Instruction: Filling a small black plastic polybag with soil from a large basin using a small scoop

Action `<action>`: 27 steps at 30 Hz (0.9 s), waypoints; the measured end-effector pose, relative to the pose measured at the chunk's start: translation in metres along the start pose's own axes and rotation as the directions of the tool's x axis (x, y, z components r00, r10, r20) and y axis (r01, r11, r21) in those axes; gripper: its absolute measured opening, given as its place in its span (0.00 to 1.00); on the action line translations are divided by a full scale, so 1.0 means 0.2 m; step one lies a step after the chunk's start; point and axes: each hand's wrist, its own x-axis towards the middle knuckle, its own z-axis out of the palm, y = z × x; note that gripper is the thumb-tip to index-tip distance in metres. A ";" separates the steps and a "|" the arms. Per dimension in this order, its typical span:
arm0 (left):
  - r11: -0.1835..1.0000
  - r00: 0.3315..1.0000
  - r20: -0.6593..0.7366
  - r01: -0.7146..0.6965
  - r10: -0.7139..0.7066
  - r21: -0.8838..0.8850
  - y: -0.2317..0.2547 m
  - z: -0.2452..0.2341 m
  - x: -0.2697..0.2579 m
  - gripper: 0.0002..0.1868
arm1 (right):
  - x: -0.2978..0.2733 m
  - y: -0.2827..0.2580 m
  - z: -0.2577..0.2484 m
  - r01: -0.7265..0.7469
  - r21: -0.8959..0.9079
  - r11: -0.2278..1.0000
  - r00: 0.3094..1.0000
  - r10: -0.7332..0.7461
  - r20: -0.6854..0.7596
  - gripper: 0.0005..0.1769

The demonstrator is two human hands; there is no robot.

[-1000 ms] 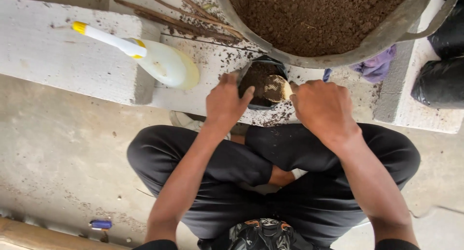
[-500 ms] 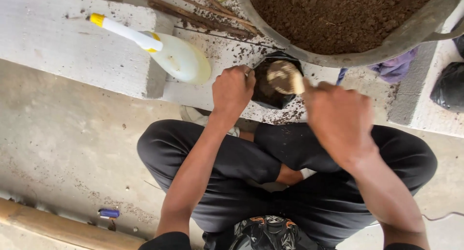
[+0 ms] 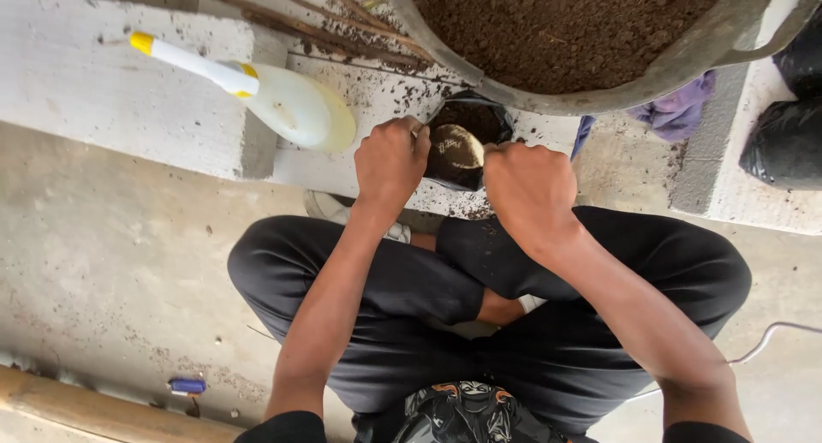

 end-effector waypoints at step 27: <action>0.998 0.995 0.075 0.061 -0.060 -0.004 -0.05 0.01 0.04 0.10 | 0.06 0.02 -0.18 -0.025 0.170 0.985 0.981 -0.009 0.194 0.25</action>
